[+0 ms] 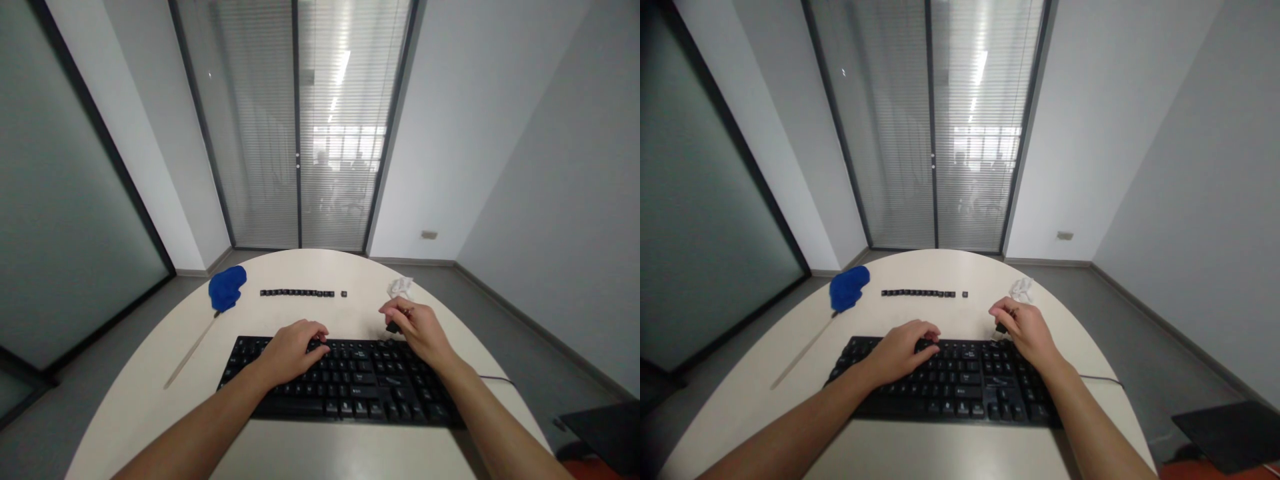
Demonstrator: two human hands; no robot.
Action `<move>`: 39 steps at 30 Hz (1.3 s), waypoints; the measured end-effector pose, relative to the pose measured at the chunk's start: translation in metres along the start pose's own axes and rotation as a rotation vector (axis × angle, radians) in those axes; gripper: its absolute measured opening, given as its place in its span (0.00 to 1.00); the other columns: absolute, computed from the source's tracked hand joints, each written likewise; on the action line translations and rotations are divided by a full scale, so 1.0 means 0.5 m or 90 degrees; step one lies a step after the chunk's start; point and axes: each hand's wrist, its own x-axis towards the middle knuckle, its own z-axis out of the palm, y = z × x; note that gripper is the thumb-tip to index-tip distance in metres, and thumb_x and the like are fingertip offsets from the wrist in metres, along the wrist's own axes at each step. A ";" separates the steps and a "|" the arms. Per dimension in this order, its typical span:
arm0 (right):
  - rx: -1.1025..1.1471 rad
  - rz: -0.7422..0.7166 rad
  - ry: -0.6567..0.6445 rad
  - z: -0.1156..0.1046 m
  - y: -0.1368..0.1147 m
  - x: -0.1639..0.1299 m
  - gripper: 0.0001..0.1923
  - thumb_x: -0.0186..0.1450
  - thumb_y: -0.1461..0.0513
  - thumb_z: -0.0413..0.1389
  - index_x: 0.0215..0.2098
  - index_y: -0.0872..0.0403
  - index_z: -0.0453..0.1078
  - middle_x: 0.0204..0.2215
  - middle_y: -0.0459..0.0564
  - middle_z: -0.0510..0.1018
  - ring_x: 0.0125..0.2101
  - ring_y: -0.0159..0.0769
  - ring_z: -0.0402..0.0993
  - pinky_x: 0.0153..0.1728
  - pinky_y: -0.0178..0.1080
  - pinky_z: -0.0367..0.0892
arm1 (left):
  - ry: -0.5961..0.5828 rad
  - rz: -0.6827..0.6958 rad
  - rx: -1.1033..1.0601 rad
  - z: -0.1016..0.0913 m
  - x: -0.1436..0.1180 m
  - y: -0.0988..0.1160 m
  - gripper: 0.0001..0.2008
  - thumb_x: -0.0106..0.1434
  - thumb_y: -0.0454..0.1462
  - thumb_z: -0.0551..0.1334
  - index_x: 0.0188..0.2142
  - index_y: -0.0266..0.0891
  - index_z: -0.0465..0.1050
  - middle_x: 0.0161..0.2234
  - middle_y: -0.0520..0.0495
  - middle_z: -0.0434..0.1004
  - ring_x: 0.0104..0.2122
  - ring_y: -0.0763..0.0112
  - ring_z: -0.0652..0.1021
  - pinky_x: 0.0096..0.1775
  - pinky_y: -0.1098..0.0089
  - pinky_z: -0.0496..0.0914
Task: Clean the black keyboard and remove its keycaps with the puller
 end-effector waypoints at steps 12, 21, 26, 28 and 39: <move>-0.081 -0.071 -0.070 0.022 -0.006 0.001 0.16 0.67 0.50 0.53 0.38 0.51 0.75 0.27 0.47 0.80 0.29 0.37 0.75 0.35 0.36 0.65 | -0.002 0.000 0.000 0.002 -0.001 -0.001 0.09 0.65 0.38 0.62 0.45 0.42 0.71 0.41 0.49 0.78 0.42 0.66 0.77 0.45 0.66 0.70; 0.009 -0.024 -0.164 -0.012 0.020 -0.003 0.18 0.64 0.48 0.57 0.38 0.53 0.76 0.27 0.46 0.77 0.28 0.36 0.71 0.30 0.36 0.64 | -0.002 -0.001 0.010 0.002 -0.001 -0.003 0.09 0.66 0.39 0.61 0.45 0.42 0.71 0.41 0.48 0.78 0.42 0.65 0.77 0.44 0.66 0.70; 0.015 0.028 -0.223 -0.029 0.029 -0.010 0.19 0.64 0.47 0.56 0.31 0.55 0.73 0.25 0.46 0.76 0.27 0.36 0.70 0.29 0.35 0.63 | -0.001 0.000 0.012 0.002 0.000 -0.002 0.09 0.65 0.39 0.62 0.44 0.42 0.71 0.41 0.49 0.78 0.42 0.66 0.77 0.45 0.66 0.70; 0.032 0.042 -0.236 -0.030 0.029 -0.013 0.19 0.64 0.48 0.56 0.29 0.55 0.71 0.24 0.45 0.75 0.26 0.35 0.70 0.28 0.34 0.63 | 0.000 0.003 0.011 0.003 0.000 -0.003 0.09 0.65 0.39 0.62 0.44 0.42 0.71 0.41 0.49 0.78 0.42 0.66 0.76 0.45 0.66 0.70; 0.147 0.094 -0.193 -0.017 0.045 -0.006 0.18 0.66 0.47 0.53 0.35 0.54 0.67 0.30 0.51 0.81 0.32 0.40 0.78 0.34 0.39 0.70 | -0.005 0.003 0.016 0.001 0.000 0.000 0.08 0.65 0.39 0.61 0.43 0.41 0.72 0.41 0.48 0.78 0.42 0.65 0.76 0.45 0.66 0.70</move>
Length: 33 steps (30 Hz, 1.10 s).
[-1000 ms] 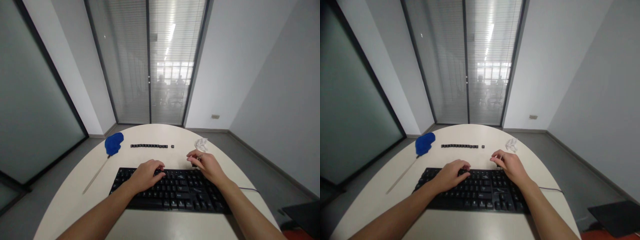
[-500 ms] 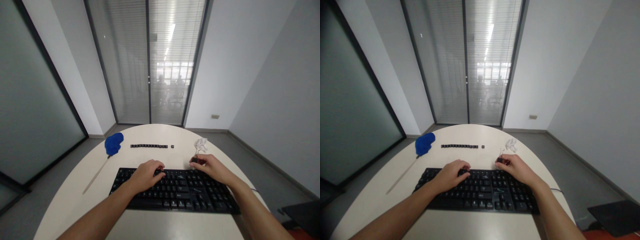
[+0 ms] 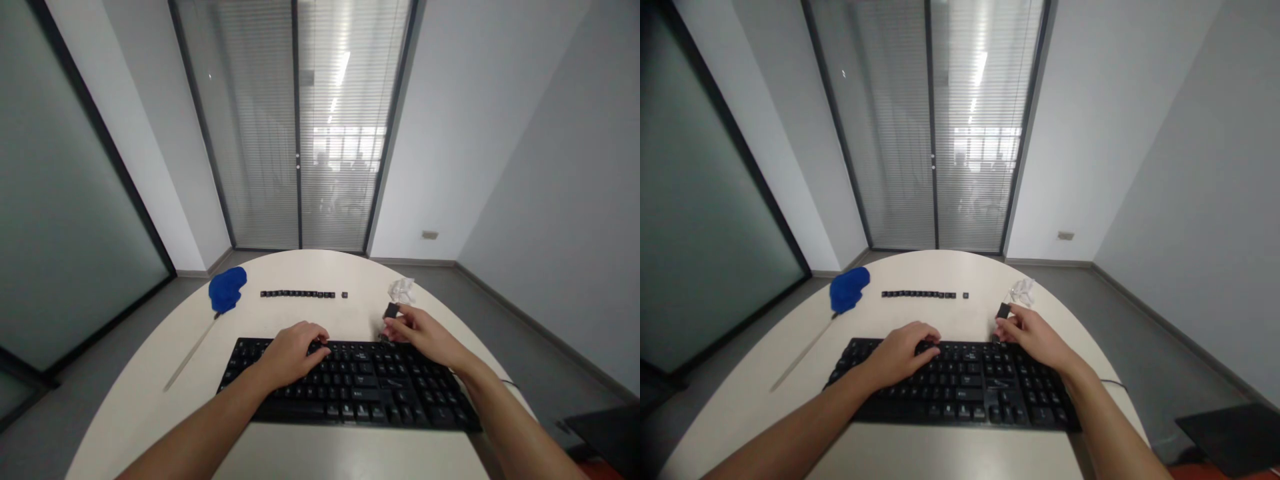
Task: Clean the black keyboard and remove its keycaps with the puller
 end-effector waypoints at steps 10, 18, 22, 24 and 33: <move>-0.012 -0.078 0.067 0.101 -0.065 0.008 0.18 0.66 0.50 0.55 0.45 0.54 0.73 0.28 0.47 0.78 0.30 0.37 0.73 0.31 0.36 0.66 | 0.008 0.014 -0.007 -0.004 0.000 0.005 0.08 0.66 0.41 0.62 0.43 0.42 0.71 0.41 0.49 0.78 0.42 0.65 0.76 0.44 0.67 0.69; 0.004 -0.097 -0.003 0.159 -0.084 0.004 0.12 0.64 0.54 0.58 0.39 0.54 0.76 0.25 0.45 0.76 0.27 0.34 0.70 0.29 0.34 0.63 | -0.010 0.081 -0.024 -0.003 -0.001 0.000 0.10 0.64 0.40 0.65 0.43 0.43 0.71 0.41 0.51 0.77 0.42 0.67 0.76 0.44 0.68 0.68; -0.013 -0.089 -0.034 0.150 -0.094 -0.001 0.13 0.65 0.54 0.57 0.39 0.54 0.76 0.27 0.46 0.78 0.28 0.35 0.72 0.30 0.34 0.65 | -0.015 0.091 -0.032 -0.001 0.000 -0.003 0.09 0.64 0.39 0.66 0.43 0.43 0.71 0.41 0.52 0.78 0.43 0.67 0.76 0.45 0.69 0.68; -0.017 -0.098 -0.058 0.145 -0.099 -0.004 0.13 0.66 0.53 0.56 0.39 0.54 0.76 0.29 0.47 0.80 0.30 0.36 0.73 0.32 0.35 0.66 | -0.019 0.088 -0.034 -0.001 0.000 -0.003 0.09 0.64 0.39 0.65 0.44 0.43 0.72 0.41 0.52 0.78 0.42 0.67 0.76 0.45 0.69 0.68; 0.006 -0.097 -0.033 0.161 -0.090 0.000 0.15 0.67 0.52 0.56 0.44 0.53 0.75 0.32 0.48 0.81 0.33 0.38 0.74 0.35 0.37 0.67 | -0.011 0.122 -0.021 0.002 -0.001 -0.006 0.09 0.65 0.40 0.65 0.43 0.43 0.71 0.43 0.51 0.78 0.44 0.67 0.76 0.45 0.68 0.69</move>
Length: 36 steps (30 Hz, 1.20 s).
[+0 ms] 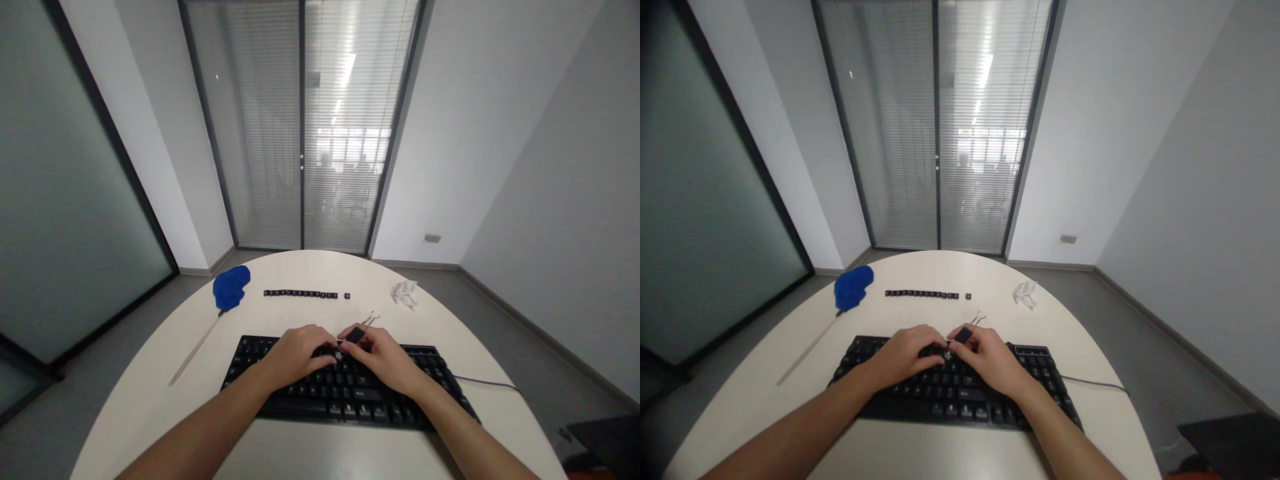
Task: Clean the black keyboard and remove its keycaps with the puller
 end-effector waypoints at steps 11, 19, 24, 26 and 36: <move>0.056 0.018 0.000 0.003 -0.005 0.001 0.15 0.66 0.52 0.56 0.43 0.54 0.75 0.31 0.47 0.80 0.33 0.37 0.73 0.35 0.37 0.66 | -0.004 0.012 -0.003 0.000 0.001 -0.001 0.08 0.66 0.39 0.63 0.45 0.43 0.71 0.43 0.52 0.77 0.44 0.67 0.76 0.46 0.68 0.69; 0.156 0.064 0.016 0.012 -0.003 0.010 0.19 0.63 0.51 0.59 0.44 0.56 0.70 0.25 0.44 0.77 0.29 0.35 0.72 0.31 0.36 0.64 | -0.009 0.047 0.015 -0.001 0.001 -0.001 0.08 0.68 0.38 0.60 0.47 0.44 0.70 0.46 0.51 0.77 0.46 0.68 0.75 0.48 0.67 0.69; 0.188 0.068 0.028 0.016 0.002 0.011 0.19 0.63 0.50 0.59 0.43 0.56 0.69 0.27 0.46 0.78 0.30 0.36 0.74 0.33 0.36 0.65 | -0.007 0.065 0.043 0.000 0.002 -0.001 0.08 0.70 0.38 0.58 0.47 0.44 0.71 0.46 0.50 0.76 0.46 0.67 0.75 0.49 0.67 0.69; 0.181 0.059 0.026 0.016 0.005 0.011 0.18 0.63 0.50 0.59 0.41 0.56 0.70 0.28 0.47 0.79 0.30 0.35 0.74 0.33 0.35 0.65 | -0.006 0.068 0.044 -0.001 0.002 -0.001 0.09 0.69 0.38 0.59 0.48 0.44 0.71 0.46 0.50 0.76 0.47 0.67 0.75 0.49 0.67 0.69; 0.106 0.028 0.019 0.005 0.012 0.011 0.19 0.68 0.47 0.53 0.37 0.55 0.73 0.31 0.48 0.80 0.32 0.37 0.73 0.38 0.37 0.65 | 0.011 0.049 0.056 -0.003 0.001 0.006 0.09 0.70 0.40 0.57 0.47 0.44 0.71 0.44 0.51 0.78 0.44 0.69 0.77 0.46 0.70 0.70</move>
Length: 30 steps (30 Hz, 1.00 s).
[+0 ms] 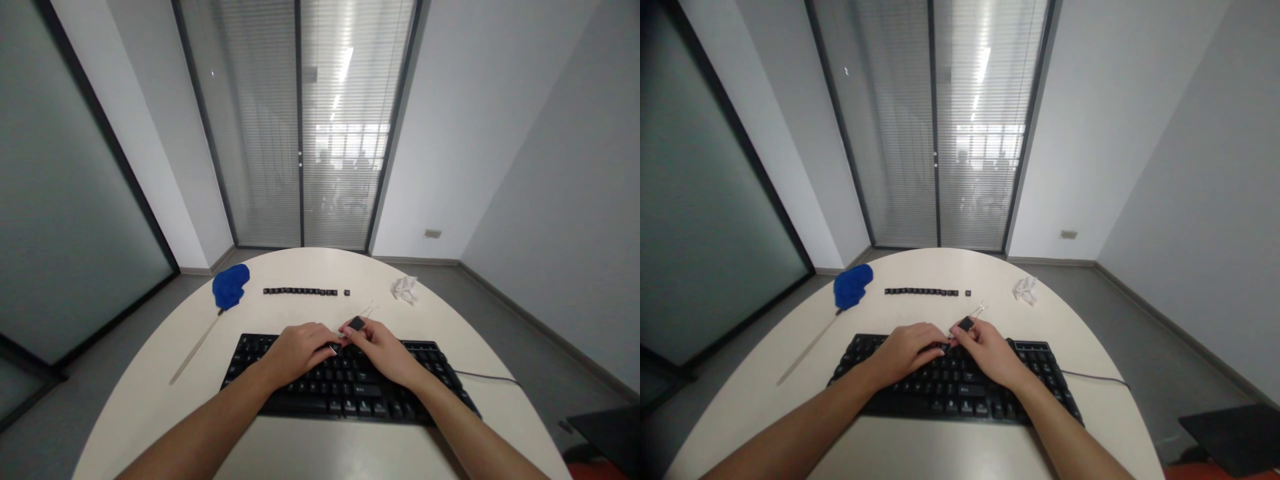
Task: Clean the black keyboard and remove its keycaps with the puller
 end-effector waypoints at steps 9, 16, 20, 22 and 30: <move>0.028 0.008 -0.006 -0.002 -0.008 -0.002 0.20 0.67 0.47 0.53 0.39 0.55 0.72 0.31 0.48 0.80 0.34 0.38 0.74 0.39 0.38 0.65 | 0.011 -0.014 0.028 0.004 -0.003 -0.003 0.10 0.72 0.38 0.52 0.47 0.42 0.70 0.41 0.50 0.78 0.40 0.69 0.78 0.44 0.70 0.71; 0.014 -0.010 -0.010 0.000 -0.019 -0.005 0.20 0.66 0.47 0.55 0.36 0.55 0.73 0.28 0.46 0.77 0.29 0.34 0.70 0.33 0.35 0.64 | 0.011 -0.013 -0.003 0.007 -0.004 -0.004 0.09 0.71 0.35 0.53 0.46 0.42 0.70 0.41 0.51 0.78 0.41 0.71 0.78 0.45 0.71 0.70; 0.082 -0.026 -0.017 0.005 -0.018 -0.002 0.18 0.66 0.48 0.56 0.37 0.55 0.73 0.32 0.48 0.78 0.36 0.38 0.73 0.42 0.37 0.67 | 0.017 -0.011 -0.016 0.005 -0.005 -0.002 0.09 0.70 0.33 0.54 0.46 0.42 0.70 0.41 0.50 0.79 0.41 0.70 0.78 0.45 0.70 0.70; 0.101 -0.035 -0.019 0.007 -0.013 -0.001 0.18 0.66 0.48 0.57 0.38 0.56 0.73 0.33 0.49 0.79 0.37 0.39 0.74 0.44 0.39 0.67 | 0.021 -0.016 -0.024 0.001 -0.005 0.001 0.10 0.67 0.33 0.56 0.46 0.42 0.70 0.41 0.50 0.79 0.40 0.69 0.78 0.44 0.69 0.70; 0.080 -0.052 -0.027 0.011 -0.019 -0.007 0.20 0.66 0.48 0.56 0.44 0.54 0.77 0.39 0.50 0.82 0.42 0.42 0.77 0.48 0.42 0.69 | 0.018 -0.110 -0.102 -0.005 -0.002 0.007 0.09 0.65 0.36 0.60 0.46 0.43 0.71 0.37 0.51 0.79 0.36 0.70 0.78 0.38 0.72 0.71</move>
